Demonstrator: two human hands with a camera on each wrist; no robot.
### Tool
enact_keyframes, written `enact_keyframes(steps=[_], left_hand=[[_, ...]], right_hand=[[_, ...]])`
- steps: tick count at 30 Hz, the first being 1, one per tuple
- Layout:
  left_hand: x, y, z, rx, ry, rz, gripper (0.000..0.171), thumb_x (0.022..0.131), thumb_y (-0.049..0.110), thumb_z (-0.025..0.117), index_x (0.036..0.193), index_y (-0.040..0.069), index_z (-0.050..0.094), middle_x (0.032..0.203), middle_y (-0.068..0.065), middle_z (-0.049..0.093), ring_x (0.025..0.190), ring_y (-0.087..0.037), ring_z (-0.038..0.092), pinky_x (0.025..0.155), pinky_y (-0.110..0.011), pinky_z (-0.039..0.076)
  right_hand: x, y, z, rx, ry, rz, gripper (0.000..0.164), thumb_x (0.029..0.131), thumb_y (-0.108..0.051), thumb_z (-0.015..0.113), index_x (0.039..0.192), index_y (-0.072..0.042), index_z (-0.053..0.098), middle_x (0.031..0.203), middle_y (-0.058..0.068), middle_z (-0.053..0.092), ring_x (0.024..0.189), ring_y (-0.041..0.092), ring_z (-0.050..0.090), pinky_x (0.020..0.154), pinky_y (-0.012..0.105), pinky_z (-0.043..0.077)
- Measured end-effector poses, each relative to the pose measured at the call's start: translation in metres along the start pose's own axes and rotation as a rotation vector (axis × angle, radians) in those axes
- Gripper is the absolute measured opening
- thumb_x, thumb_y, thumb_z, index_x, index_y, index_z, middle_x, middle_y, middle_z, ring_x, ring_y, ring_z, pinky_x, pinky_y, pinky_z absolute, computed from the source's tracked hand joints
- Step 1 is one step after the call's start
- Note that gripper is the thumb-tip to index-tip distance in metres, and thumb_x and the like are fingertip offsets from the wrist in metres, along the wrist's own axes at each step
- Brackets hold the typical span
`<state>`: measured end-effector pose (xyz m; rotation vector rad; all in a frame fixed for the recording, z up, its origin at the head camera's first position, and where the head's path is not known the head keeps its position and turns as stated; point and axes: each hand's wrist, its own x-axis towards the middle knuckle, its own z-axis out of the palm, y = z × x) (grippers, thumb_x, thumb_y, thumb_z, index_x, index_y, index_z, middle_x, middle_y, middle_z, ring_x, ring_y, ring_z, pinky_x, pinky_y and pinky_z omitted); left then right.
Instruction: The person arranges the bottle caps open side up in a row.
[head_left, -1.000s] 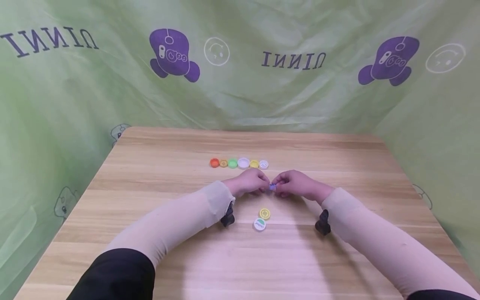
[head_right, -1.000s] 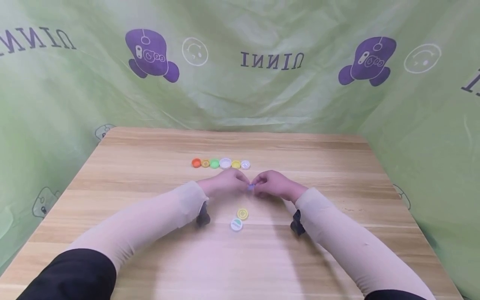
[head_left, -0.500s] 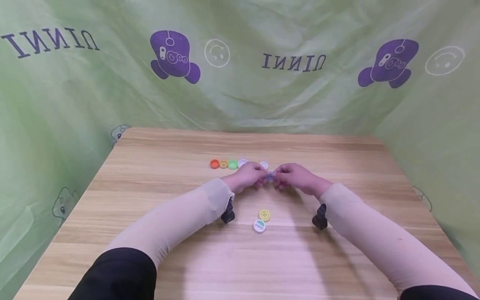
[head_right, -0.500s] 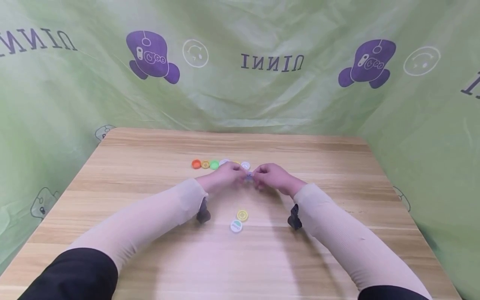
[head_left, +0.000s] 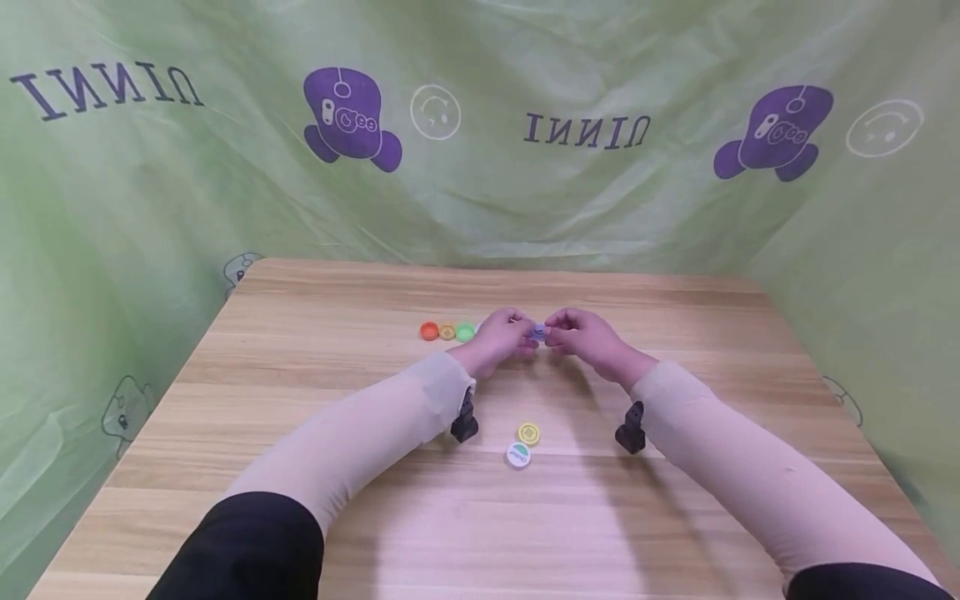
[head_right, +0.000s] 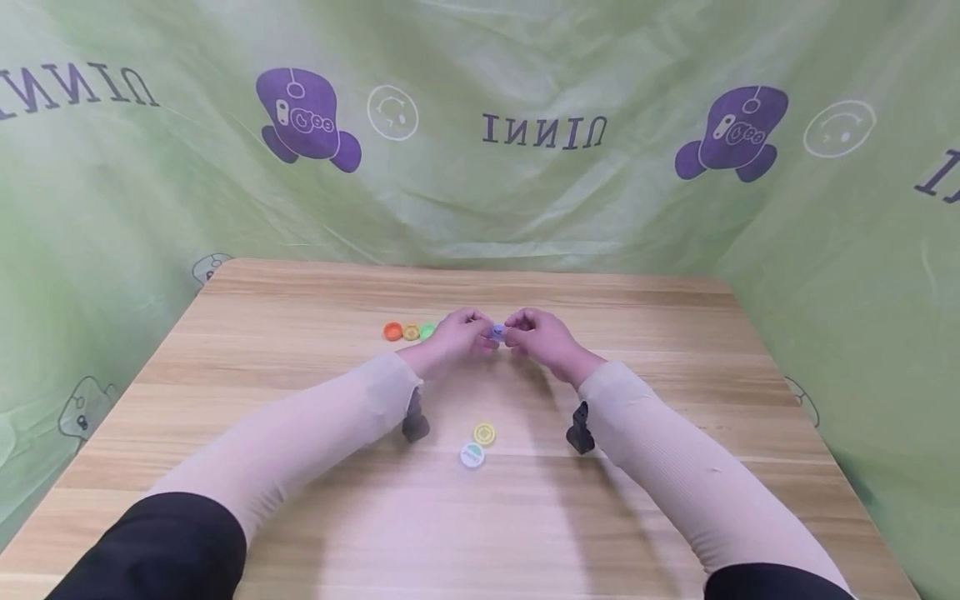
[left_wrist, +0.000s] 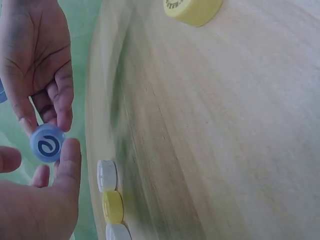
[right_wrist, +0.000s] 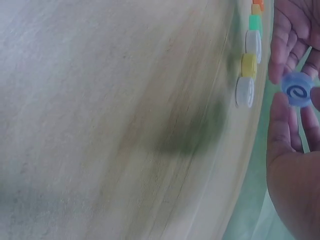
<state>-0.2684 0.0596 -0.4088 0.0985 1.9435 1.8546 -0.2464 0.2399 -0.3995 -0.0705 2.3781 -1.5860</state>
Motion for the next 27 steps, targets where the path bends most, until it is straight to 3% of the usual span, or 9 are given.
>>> enact_keyframes(steps=[8,15,22,27], left_hand=[[0.006,0.007,0.006,-0.097,0.051,0.028,0.032,0.109,0.014,0.045,0.124,-0.011,0.058,0.121,-0.023,0.065,0.113,-0.034,0.065,0.103,-0.041,0.053],[0.008,0.010,0.010,-0.143,0.071,0.059,0.034,0.109,0.013,0.044,0.126,-0.014,0.056,0.125,-0.026,0.063,0.107,-0.030,0.064,0.103,-0.041,0.053],[0.015,0.013,0.010,-0.144,0.010,0.003,0.047,0.110,0.023,0.042,0.139,-0.012,0.052,0.139,-0.026,0.057,0.124,-0.037,0.059,0.109,-0.043,0.048],[0.019,0.014,0.010,-0.148,-0.007,-0.028,0.050,0.110,0.025,0.042,0.144,-0.012,0.047,0.142,-0.027,0.054,0.125,-0.037,0.058,0.110,-0.043,0.047]], right_hand=[[0.006,-0.002,0.001,0.086,0.116,0.022,0.026,0.105,-0.002,0.051,0.128,0.011,0.052,0.120,0.020,0.059,0.106,0.024,0.062,0.098,0.037,0.056],[0.011,-0.002,-0.001,0.167,0.152,0.034,0.026,0.106,-0.002,0.050,0.129,0.009,0.050,0.127,0.025,0.058,0.097,0.017,0.063,0.101,0.040,0.054],[0.016,0.002,-0.006,0.192,0.179,0.084,0.034,0.109,-0.006,0.045,0.137,0.011,0.050,0.138,0.026,0.054,0.103,0.018,0.064,0.100,0.032,0.054],[0.016,0.004,-0.006,0.234,0.168,0.117,0.040,0.110,-0.009,0.042,0.142,0.014,0.047,0.137,0.026,0.054,0.101,0.016,0.065,0.099,0.030,0.054]])
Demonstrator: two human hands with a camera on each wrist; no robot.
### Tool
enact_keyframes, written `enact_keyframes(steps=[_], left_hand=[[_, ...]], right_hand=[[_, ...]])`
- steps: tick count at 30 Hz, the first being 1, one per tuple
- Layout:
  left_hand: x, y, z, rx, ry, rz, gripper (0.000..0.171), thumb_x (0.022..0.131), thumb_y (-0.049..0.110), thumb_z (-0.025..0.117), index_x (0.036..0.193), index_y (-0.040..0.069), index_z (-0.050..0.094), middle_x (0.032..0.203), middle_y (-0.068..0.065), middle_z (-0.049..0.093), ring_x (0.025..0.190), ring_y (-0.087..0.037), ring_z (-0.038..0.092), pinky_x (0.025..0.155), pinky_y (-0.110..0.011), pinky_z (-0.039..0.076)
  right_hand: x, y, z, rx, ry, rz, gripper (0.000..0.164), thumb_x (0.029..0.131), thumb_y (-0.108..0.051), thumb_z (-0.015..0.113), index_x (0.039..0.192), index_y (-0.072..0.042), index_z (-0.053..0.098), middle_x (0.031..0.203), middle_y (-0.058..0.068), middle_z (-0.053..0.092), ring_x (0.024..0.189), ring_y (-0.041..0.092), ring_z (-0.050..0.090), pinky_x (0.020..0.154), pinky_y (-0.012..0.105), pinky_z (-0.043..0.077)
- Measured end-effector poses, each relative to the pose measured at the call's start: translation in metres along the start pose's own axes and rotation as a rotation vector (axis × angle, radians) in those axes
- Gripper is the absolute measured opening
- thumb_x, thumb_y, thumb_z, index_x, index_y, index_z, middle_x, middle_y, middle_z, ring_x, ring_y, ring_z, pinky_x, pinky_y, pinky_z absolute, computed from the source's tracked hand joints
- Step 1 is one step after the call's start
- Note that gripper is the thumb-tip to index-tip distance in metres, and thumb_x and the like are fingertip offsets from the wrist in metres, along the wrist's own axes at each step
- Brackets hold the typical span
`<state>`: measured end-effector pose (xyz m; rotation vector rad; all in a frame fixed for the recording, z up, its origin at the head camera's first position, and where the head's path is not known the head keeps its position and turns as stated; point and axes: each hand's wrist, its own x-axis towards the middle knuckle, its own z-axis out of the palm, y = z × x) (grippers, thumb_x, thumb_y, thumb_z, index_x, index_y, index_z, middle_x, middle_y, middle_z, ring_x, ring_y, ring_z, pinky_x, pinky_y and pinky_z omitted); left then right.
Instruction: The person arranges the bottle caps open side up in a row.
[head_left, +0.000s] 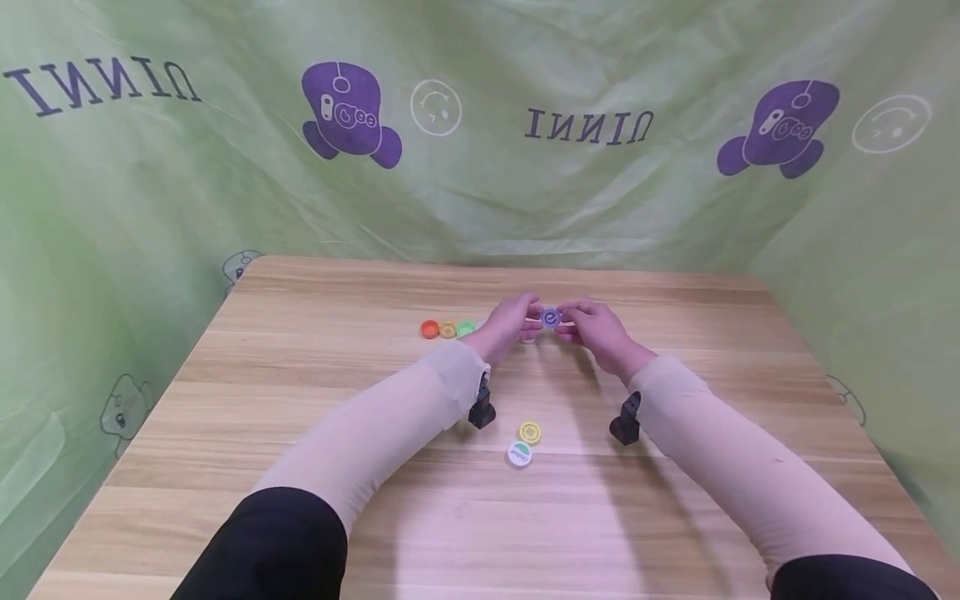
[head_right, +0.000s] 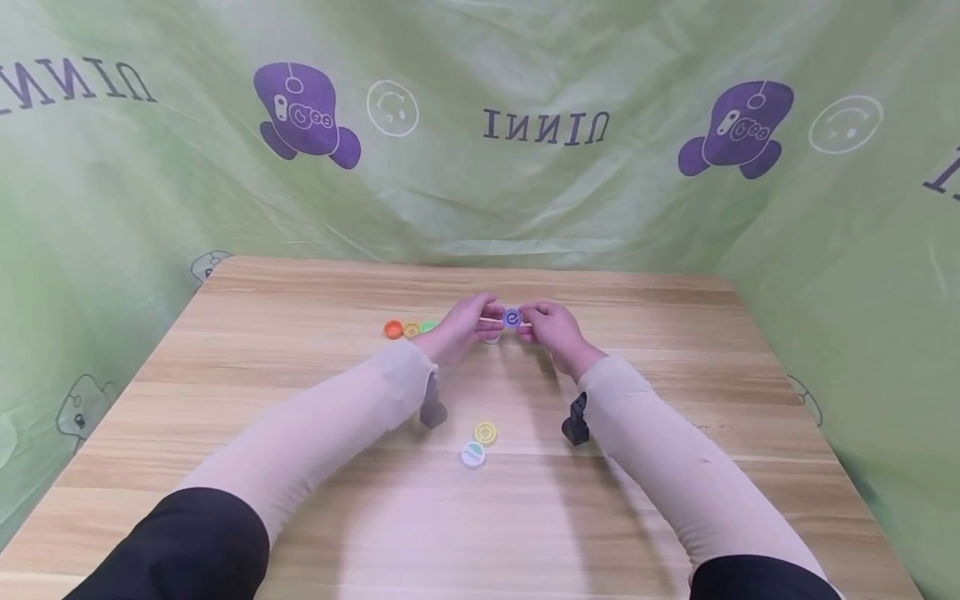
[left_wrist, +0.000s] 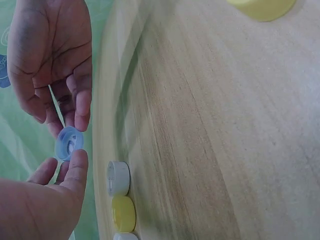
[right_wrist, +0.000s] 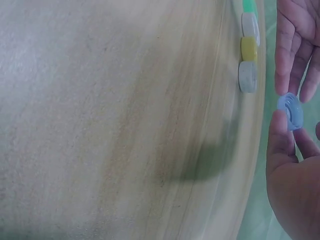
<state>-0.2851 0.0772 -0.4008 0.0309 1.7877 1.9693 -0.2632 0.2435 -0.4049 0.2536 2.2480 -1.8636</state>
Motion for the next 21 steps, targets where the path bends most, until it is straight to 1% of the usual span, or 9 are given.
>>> enact_keyframes(steps=[4,8,13,17,21], left_hand=[[0.001,0.000,-0.001,0.022,-0.009,0.001,0.051,0.110,0.026,0.040,0.144,-0.010,0.048,0.143,-0.026,0.051,0.128,-0.038,0.055,0.111,-0.043,0.046],[0.003,-0.002,0.000,0.065,-0.014,0.006,0.050,0.108,0.028,0.041,0.143,-0.008,0.051,0.143,-0.025,0.052,0.130,-0.038,0.054,0.111,-0.045,0.046],[0.004,-0.004,0.002,0.106,-0.032,-0.001,0.050,0.109,0.028,0.041,0.144,-0.008,0.050,0.142,-0.026,0.053,0.129,-0.039,0.054,0.109,-0.046,0.047],[0.005,-0.006,0.004,0.138,-0.048,0.002,0.052,0.110,0.030,0.041,0.145,-0.007,0.048,0.140,-0.026,0.053,0.126,-0.038,0.057,0.107,-0.045,0.049],[0.004,-0.007,0.006,0.169,-0.067,-0.005,0.054,0.110,0.032,0.040,0.147,-0.007,0.047,0.142,-0.027,0.051,0.125,-0.038,0.057,0.107,-0.045,0.049]], right_hand=[[0.002,0.002,0.001,0.047,-0.010,0.016,0.042,0.111,-0.012,0.038,0.142,0.015,0.046,0.126,0.022,0.058,0.093,0.011,0.065,0.098,0.029,0.055],[0.002,0.004,0.000,0.065,-0.012,0.023,0.043,0.111,-0.012,0.036,0.142,0.015,0.046,0.117,0.016,0.059,0.088,0.009,0.063,0.092,0.025,0.057],[0.005,0.008,0.001,0.063,-0.008,0.058,0.042,0.111,-0.012,0.037,0.141,0.015,0.047,0.115,0.016,0.060,0.085,0.009,0.064,0.086,0.023,0.058],[0.006,0.010,-0.001,0.050,-0.025,0.084,0.043,0.111,-0.014,0.036,0.141,0.016,0.046,0.115,0.016,0.060,0.082,0.009,0.064,0.083,0.023,0.059],[0.007,0.013,-0.004,0.040,-0.048,0.099,0.044,0.112,-0.016,0.035,0.141,0.016,0.045,0.109,0.014,0.060,0.080,0.009,0.064,0.081,0.022,0.059]])
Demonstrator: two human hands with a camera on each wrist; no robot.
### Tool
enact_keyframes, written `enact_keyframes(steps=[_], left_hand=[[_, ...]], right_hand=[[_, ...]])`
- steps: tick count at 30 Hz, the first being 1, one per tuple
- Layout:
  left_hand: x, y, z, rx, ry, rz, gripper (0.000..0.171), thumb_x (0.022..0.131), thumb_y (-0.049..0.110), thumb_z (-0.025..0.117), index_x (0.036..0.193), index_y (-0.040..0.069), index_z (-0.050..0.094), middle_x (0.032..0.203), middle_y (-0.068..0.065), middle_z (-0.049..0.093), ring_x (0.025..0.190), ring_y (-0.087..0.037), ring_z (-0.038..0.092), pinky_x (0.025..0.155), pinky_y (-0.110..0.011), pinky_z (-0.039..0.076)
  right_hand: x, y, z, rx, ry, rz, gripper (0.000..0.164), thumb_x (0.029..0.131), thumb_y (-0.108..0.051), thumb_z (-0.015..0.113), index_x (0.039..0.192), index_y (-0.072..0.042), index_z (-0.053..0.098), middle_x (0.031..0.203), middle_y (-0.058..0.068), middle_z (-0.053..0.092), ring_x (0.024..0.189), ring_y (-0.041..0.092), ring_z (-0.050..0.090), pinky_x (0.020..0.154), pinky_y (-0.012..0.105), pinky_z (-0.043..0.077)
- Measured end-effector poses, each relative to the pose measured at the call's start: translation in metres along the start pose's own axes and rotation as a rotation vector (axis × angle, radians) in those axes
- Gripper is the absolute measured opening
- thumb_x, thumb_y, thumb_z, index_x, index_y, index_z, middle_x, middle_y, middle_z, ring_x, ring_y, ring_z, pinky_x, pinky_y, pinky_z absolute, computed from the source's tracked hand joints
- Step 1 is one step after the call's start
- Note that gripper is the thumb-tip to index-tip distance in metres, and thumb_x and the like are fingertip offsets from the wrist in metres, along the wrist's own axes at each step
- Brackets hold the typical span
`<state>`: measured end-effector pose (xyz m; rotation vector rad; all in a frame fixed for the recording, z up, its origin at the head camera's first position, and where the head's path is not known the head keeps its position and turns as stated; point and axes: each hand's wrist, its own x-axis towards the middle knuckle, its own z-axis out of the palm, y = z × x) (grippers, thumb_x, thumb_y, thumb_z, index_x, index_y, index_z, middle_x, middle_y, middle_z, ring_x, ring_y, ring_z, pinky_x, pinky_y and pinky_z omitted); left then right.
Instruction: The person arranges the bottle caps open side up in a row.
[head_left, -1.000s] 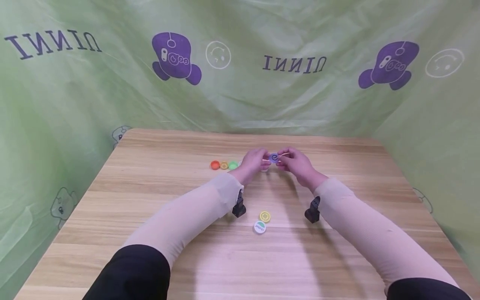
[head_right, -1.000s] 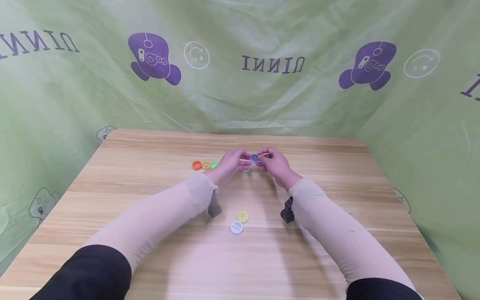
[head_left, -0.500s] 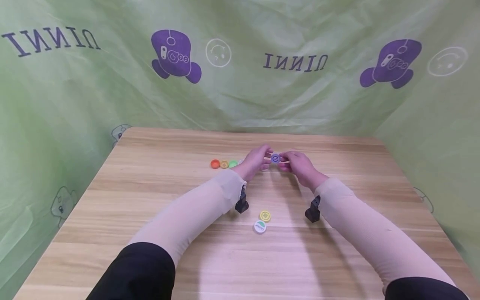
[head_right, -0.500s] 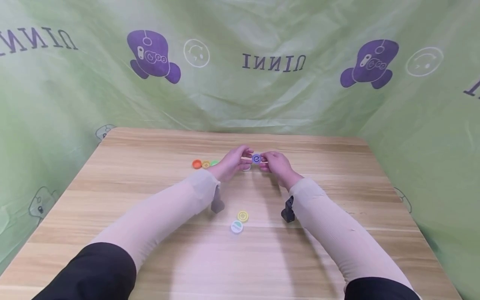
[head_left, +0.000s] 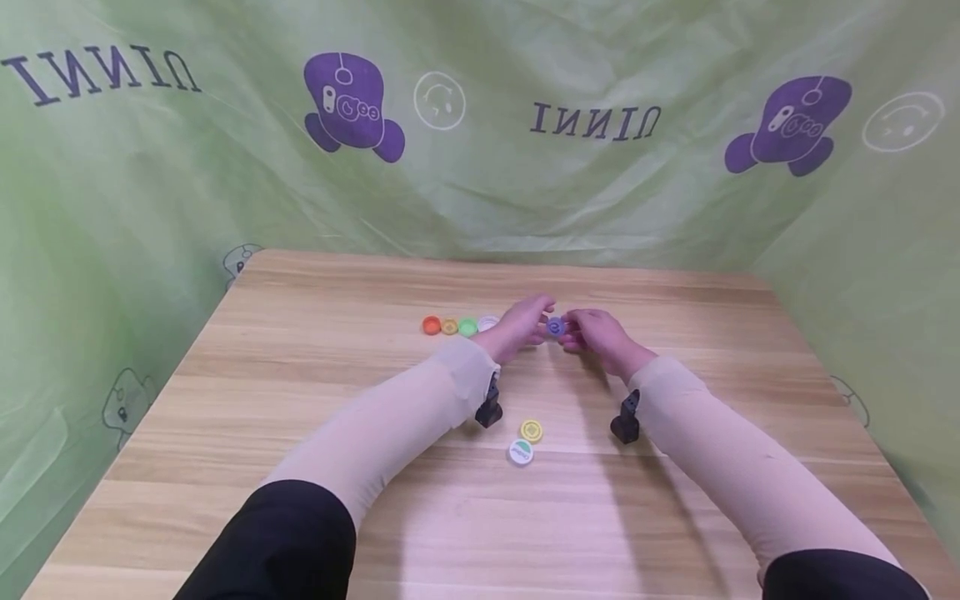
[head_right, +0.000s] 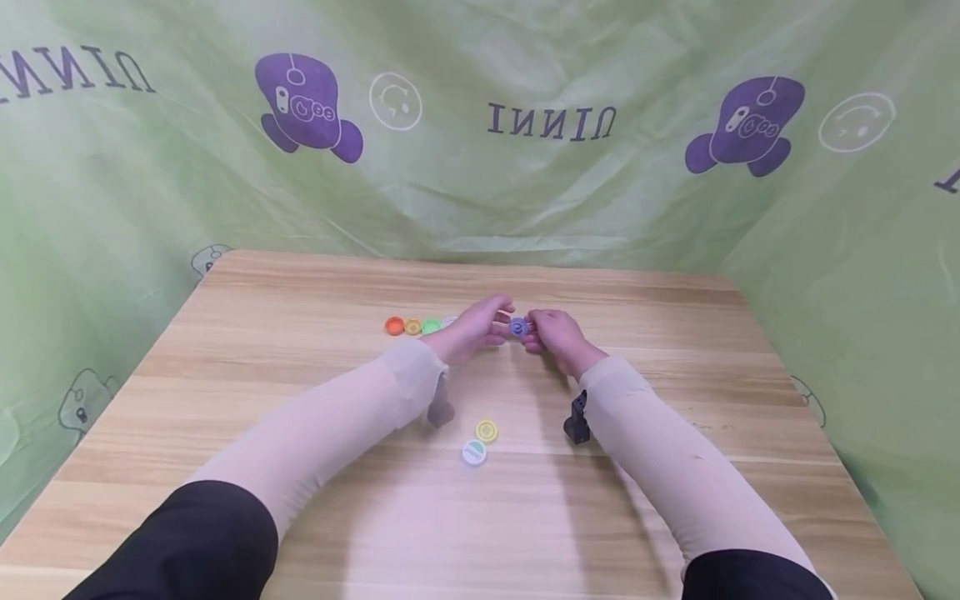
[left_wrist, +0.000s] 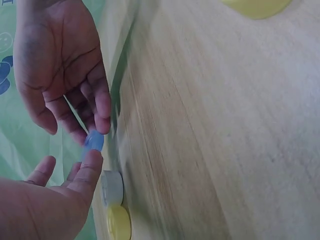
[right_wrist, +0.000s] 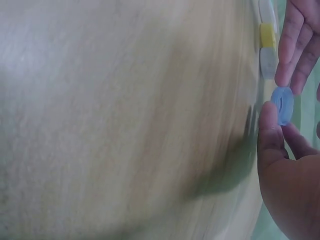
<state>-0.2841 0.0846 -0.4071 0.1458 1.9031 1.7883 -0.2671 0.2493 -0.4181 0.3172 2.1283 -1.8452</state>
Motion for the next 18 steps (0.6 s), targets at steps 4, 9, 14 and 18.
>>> enact_keyframes(steps=[4,9,14,18], left_hand=[[-0.002,0.000,0.004,0.000,-0.012,-0.032,0.055,0.110,0.034,0.043,0.147,-0.006,0.046,0.143,-0.027,0.049,0.128,-0.039,0.055,0.108,-0.044,0.048],[-0.004,0.001,0.009,0.002,-0.004,-0.051,0.055,0.108,0.034,0.046,0.146,-0.006,0.048,0.143,-0.025,0.049,0.129,-0.038,0.054,0.108,-0.043,0.048],[-0.002,-0.001,0.007,0.003,0.014,-0.041,0.053,0.110,0.031,0.044,0.146,-0.007,0.047,0.147,-0.024,0.049,0.130,-0.038,0.054,0.109,-0.043,0.048],[-0.002,0.001,-0.001,-0.059,0.031,-0.012,0.052,0.112,0.027,0.037,0.147,-0.011,0.044,0.151,-0.029,0.044,0.135,-0.041,0.049,0.112,-0.045,0.045]], right_hand=[[0.002,0.002,-0.002,-0.017,-0.009,0.019,0.043,0.111,-0.015,0.035,0.139,0.016,0.046,0.104,0.011,0.060,0.079,0.008,0.063,0.078,0.020,0.058],[0.005,0.002,-0.003,-0.052,-0.027,0.031,0.041,0.111,-0.013,0.037,0.137,0.017,0.046,0.107,0.013,0.059,0.078,0.009,0.063,0.077,0.020,0.058],[0.006,-0.001,-0.002,-0.076,-0.056,0.032,0.042,0.109,-0.010,0.039,0.139,0.020,0.044,0.111,0.015,0.058,0.078,0.008,0.062,0.077,0.019,0.058],[0.009,-0.001,0.002,-0.083,-0.070,0.031,0.043,0.108,-0.008,0.042,0.140,0.020,0.044,0.107,0.015,0.060,0.077,0.007,0.062,0.076,0.018,0.057]])
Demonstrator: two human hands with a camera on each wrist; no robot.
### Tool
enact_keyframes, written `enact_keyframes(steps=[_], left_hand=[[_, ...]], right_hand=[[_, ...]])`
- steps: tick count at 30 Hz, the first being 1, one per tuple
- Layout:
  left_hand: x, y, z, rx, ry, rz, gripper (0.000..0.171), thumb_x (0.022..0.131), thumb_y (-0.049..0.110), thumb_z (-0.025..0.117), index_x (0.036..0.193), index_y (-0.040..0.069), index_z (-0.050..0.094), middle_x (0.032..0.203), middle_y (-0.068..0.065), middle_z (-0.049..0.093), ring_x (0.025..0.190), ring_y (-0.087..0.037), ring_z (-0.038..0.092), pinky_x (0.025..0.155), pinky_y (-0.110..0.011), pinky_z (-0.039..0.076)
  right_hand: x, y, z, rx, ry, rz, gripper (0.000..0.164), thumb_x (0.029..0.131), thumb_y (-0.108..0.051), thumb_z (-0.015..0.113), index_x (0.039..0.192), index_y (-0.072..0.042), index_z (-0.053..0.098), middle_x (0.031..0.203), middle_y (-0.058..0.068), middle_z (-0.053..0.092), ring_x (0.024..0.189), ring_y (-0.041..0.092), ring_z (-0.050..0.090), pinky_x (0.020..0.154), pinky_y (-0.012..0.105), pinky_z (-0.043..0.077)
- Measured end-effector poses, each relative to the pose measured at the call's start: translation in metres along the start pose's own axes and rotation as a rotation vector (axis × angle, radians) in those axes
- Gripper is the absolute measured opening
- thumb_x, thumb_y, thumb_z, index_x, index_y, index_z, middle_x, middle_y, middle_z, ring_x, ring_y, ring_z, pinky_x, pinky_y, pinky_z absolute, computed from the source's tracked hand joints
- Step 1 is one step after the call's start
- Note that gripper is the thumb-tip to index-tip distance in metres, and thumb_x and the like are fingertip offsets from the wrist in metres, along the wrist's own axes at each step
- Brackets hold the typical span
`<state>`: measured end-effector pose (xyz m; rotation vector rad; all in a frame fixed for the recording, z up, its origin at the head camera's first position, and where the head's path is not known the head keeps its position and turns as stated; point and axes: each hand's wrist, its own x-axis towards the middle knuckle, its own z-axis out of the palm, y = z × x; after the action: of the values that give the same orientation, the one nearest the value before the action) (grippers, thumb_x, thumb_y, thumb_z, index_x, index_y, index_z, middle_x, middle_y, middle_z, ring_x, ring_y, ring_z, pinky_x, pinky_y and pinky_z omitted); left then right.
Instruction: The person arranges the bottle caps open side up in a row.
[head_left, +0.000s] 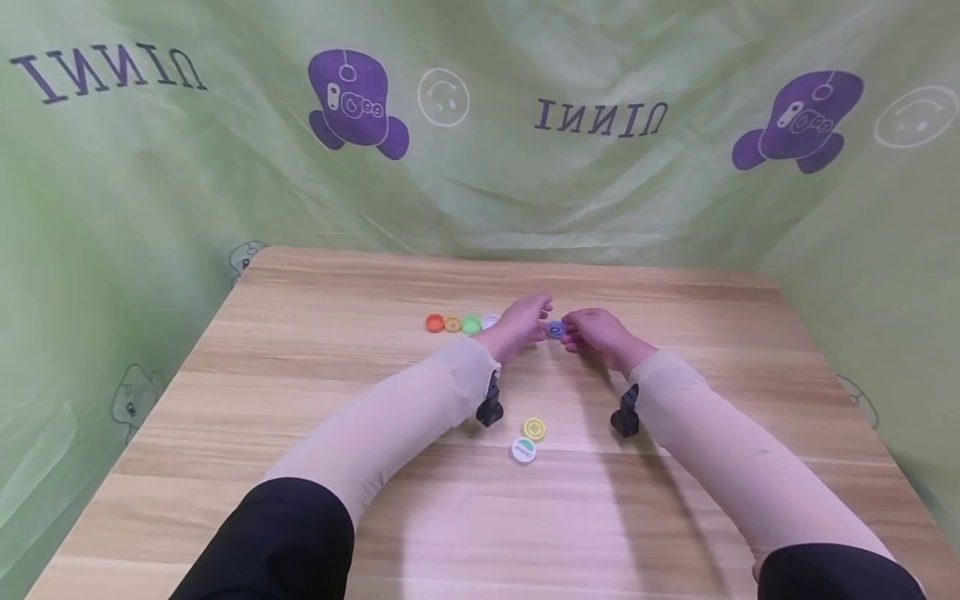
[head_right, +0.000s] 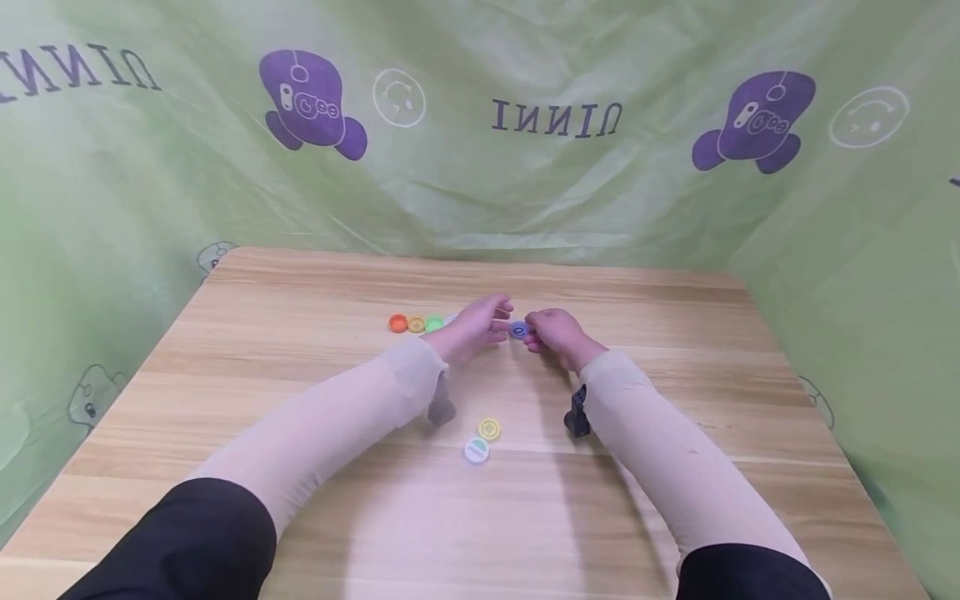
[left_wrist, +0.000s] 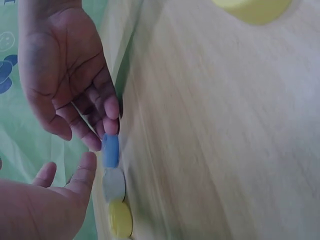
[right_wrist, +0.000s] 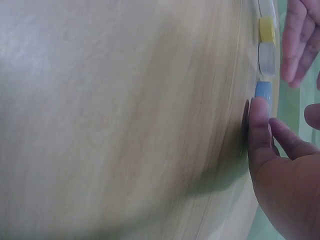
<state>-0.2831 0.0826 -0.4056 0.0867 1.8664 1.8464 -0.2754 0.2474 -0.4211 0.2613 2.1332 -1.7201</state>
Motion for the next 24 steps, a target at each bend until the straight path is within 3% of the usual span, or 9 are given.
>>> enact_keyframes(steps=[6,13,17,20,24], left_hand=[[-0.004,0.002,-0.011,-0.033,0.047,0.032,0.052,0.112,0.027,0.035,0.145,-0.013,0.044,0.149,-0.030,0.046,0.134,-0.042,0.051,0.111,-0.046,0.046],[-0.015,-0.004,-0.017,0.041,0.044,0.027,0.048,0.111,0.026,0.041,0.143,-0.010,0.047,0.142,-0.029,0.051,0.128,-0.039,0.055,0.106,-0.044,0.050],[-0.027,-0.013,-0.023,0.104,0.040,0.008,0.038,0.108,0.020,0.049,0.134,-0.007,0.053,0.133,-0.025,0.057,0.122,-0.035,0.060,0.102,-0.042,0.053],[-0.036,-0.019,-0.028,0.172,0.003,-0.006,0.027,0.106,0.015,0.055,0.124,-0.005,0.056,0.123,-0.022,0.062,0.111,-0.030,0.064,0.097,-0.039,0.056],[-0.049,-0.026,-0.034,0.289,-0.092,-0.018,0.023,0.103,0.011,0.059,0.120,-0.003,0.058,0.107,-0.019,0.065,0.093,-0.025,0.064,0.087,-0.035,0.059]], right_hand=[[0.004,-0.002,0.006,-0.039,-0.001,-0.006,0.043,0.108,-0.010,0.044,0.140,0.019,0.044,0.106,0.014,0.059,0.078,0.008,0.060,0.075,0.019,0.057],[-0.001,0.004,0.003,-0.043,0.010,-0.016,0.045,0.108,-0.010,0.045,0.141,0.019,0.042,0.108,0.014,0.059,0.081,0.009,0.060,0.076,0.019,0.056],[-0.008,0.005,0.002,-0.085,0.005,-0.029,0.048,0.109,-0.012,0.045,0.146,0.018,0.038,0.110,0.015,0.058,0.086,0.012,0.060,0.079,0.022,0.057],[-0.015,0.005,0.002,-0.159,-0.013,-0.051,0.047,0.107,-0.010,0.047,0.144,0.018,0.040,0.113,0.020,0.060,0.092,0.017,0.061,0.084,0.026,0.058],[-0.026,0.006,0.004,-0.263,-0.102,-0.076,0.043,0.104,-0.007,0.051,0.139,0.017,0.046,0.123,0.027,0.061,0.106,0.028,0.064,0.094,0.035,0.057]])
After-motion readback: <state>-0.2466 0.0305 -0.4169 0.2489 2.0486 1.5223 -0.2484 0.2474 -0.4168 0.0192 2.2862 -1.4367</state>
